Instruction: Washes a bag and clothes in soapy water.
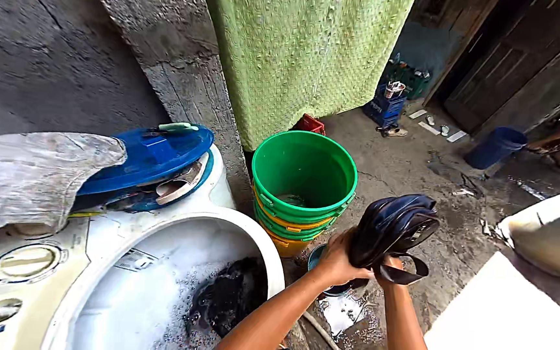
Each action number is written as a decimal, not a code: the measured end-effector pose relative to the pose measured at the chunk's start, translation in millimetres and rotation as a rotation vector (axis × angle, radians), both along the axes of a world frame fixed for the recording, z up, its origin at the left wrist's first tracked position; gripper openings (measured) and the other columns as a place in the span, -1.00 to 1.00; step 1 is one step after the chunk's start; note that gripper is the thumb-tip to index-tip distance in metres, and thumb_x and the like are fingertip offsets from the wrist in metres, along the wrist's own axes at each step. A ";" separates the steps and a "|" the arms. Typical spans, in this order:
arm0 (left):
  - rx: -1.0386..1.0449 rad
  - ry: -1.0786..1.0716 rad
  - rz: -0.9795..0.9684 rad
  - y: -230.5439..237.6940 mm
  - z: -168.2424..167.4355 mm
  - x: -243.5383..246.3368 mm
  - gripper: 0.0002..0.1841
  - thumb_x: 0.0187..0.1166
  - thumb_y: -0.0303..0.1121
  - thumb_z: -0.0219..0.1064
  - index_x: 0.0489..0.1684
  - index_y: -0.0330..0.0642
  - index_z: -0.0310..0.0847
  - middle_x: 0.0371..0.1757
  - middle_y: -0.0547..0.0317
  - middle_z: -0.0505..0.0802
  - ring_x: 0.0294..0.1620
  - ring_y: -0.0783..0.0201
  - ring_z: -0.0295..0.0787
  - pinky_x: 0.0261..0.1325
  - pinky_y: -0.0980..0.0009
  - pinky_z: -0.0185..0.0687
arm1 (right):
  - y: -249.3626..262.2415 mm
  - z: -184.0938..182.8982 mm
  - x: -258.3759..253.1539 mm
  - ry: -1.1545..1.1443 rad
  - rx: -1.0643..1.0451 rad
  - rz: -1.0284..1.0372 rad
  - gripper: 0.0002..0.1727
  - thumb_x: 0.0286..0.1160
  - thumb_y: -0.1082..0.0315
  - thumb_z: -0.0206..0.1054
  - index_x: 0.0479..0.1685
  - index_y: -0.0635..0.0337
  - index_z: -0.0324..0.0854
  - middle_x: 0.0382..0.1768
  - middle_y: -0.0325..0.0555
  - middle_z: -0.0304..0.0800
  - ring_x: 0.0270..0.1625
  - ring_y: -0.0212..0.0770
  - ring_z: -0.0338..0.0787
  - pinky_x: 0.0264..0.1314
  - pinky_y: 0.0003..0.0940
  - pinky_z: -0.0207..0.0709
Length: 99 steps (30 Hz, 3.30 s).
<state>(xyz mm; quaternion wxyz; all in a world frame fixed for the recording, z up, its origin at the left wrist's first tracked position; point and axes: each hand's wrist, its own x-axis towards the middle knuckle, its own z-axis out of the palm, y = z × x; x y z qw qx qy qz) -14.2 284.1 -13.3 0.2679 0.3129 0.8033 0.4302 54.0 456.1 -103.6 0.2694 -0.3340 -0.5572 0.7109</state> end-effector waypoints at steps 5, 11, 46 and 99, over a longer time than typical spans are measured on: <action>-0.426 -0.091 -0.103 -54.9 -20.0 -3.2 0.06 0.40 -0.02 0.60 0.88 -0.23 0.01 0.89 -0.28 0.04 0.91 -0.28 -0.24 0.86 -0.17 -0.17 | 16.0 -111.7 13.2 -0.568 -0.366 -0.125 -0.35 0.82 0.26 0.14 0.79 0.33 0.04 0.71 0.36 0.20 0.65 0.29 0.36 0.55 0.30 0.32; -0.168 -0.062 0.308 -231.8 9.4 6.8 -0.37 0.52 -0.16 0.49 0.56 -0.25 0.52 0.57 -0.14 0.63 0.64 -0.07 0.48 0.68 -0.06 0.33 | 8.2 -134.4 -5.5 -0.663 -0.421 0.041 -0.45 0.87 0.24 0.01 0.69 0.36 0.15 0.52 0.35 0.41 0.29 0.09 0.65 0.27 -0.09 0.56; -0.625 -0.436 0.664 -429.4 -74.2 36.0 -0.50 0.72 -0.21 0.26 0.63 -0.10 0.47 0.55 -0.14 0.64 0.61 -0.17 0.49 0.61 -0.22 0.30 | -432.6 -91.1 -119.2 -0.815 1.087 2.283 -0.42 0.58 -0.04 0.38 0.22 0.37 0.73 0.28 0.39 0.73 0.45 0.36 0.64 0.50 0.47 0.36; 0.445 0.015 1.357 -339.4 -69.1 8.1 -0.12 0.20 -0.64 0.56 0.66 -0.55 0.21 0.71 -0.33 0.38 0.76 0.01 0.23 0.83 0.17 0.04 | -410.9 225.1 -86.8 0.391 0.023 1.515 -0.80 0.56 0.44 0.38 0.08 0.25 0.63 -0.21 -0.15 0.81 -0.15 -0.36 0.80 0.02 -0.35 0.73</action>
